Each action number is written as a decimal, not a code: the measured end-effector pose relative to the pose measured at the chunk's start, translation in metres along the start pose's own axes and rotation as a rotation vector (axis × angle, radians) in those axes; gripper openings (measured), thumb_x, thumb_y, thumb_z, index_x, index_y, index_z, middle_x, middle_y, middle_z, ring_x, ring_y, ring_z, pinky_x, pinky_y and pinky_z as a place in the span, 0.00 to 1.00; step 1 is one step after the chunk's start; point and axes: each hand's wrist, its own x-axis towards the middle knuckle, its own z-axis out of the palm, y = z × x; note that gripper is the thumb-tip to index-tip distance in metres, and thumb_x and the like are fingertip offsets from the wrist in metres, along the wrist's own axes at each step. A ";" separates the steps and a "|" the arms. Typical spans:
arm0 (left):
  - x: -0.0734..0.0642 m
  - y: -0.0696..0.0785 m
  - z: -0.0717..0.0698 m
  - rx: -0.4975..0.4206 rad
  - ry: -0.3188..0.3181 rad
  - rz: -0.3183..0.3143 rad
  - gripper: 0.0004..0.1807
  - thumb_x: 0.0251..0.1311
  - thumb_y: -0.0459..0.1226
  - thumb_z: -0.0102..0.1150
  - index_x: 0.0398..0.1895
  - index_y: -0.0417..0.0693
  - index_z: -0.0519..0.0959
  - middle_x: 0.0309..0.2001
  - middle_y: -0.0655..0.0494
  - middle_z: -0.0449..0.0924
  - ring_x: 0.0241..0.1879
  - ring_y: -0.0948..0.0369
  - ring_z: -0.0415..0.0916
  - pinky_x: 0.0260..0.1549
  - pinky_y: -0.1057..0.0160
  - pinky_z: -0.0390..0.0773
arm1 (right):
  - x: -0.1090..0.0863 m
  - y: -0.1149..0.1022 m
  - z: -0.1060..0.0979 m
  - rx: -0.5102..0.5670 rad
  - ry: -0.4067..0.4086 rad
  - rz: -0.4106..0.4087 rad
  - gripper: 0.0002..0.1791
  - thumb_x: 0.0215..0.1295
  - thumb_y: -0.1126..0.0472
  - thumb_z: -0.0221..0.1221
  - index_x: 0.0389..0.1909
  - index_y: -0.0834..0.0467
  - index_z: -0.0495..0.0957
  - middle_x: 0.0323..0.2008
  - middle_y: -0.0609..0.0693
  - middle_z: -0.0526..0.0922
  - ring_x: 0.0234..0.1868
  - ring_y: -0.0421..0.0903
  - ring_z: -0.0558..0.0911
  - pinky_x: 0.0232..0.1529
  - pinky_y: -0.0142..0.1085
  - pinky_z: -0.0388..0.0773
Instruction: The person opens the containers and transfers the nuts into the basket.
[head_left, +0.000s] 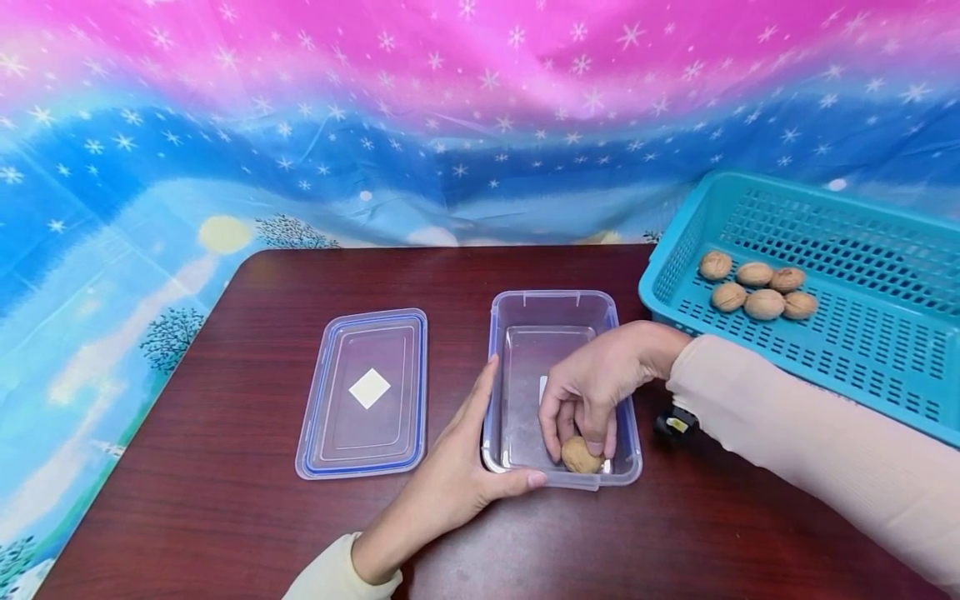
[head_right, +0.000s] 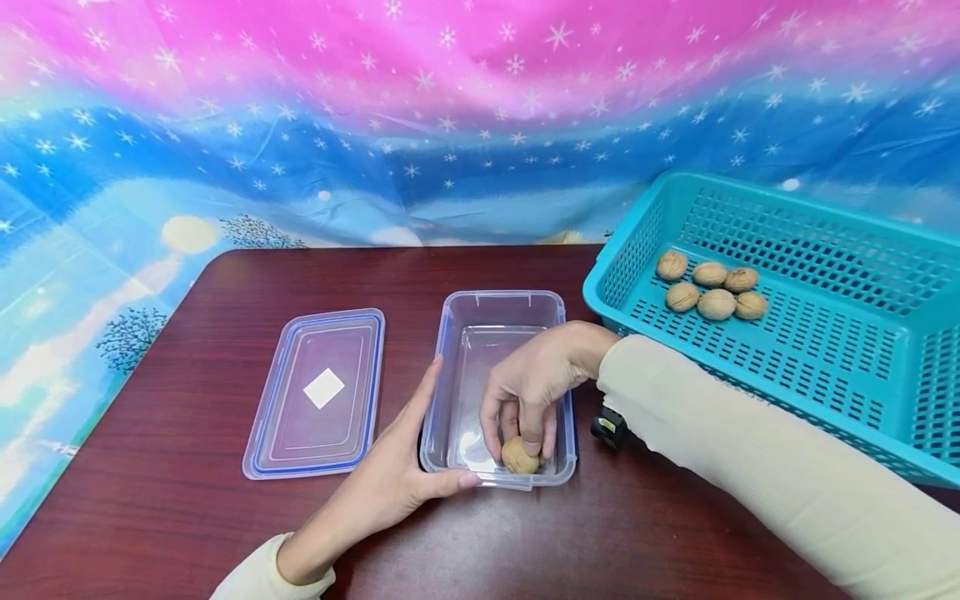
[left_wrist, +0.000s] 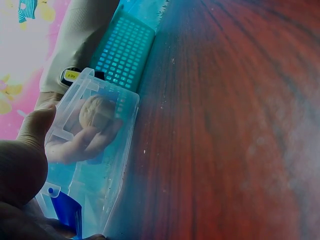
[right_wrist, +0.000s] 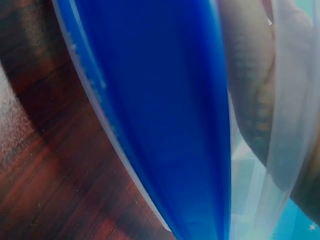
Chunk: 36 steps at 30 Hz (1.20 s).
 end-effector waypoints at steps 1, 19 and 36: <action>0.000 0.000 0.000 -0.001 -0.001 0.001 0.71 0.48 0.53 0.82 0.86 0.72 0.38 0.85 0.67 0.41 0.82 0.61 0.49 0.78 0.45 0.58 | 0.000 0.000 0.000 -0.002 -0.002 0.000 0.21 0.58 0.79 0.62 0.52 0.62 0.87 0.38 0.48 0.88 0.39 0.39 0.86 0.44 0.40 0.89; 0.000 -0.001 0.000 -0.001 0.002 0.006 0.71 0.48 0.55 0.82 0.86 0.72 0.38 0.85 0.68 0.41 0.82 0.62 0.48 0.78 0.45 0.58 | -0.003 -0.001 0.002 -0.008 0.019 -0.038 0.20 0.61 0.77 0.63 0.53 0.63 0.86 0.38 0.47 0.88 0.37 0.39 0.86 0.40 0.37 0.88; 0.000 0.000 0.000 0.006 0.002 -0.002 0.71 0.48 0.54 0.82 0.86 0.71 0.38 0.85 0.67 0.41 0.83 0.61 0.47 0.78 0.44 0.57 | -0.030 -0.008 0.002 -0.145 0.146 -0.220 0.17 0.62 0.73 0.65 0.53 0.64 0.84 0.40 0.47 0.88 0.37 0.39 0.82 0.45 0.31 0.83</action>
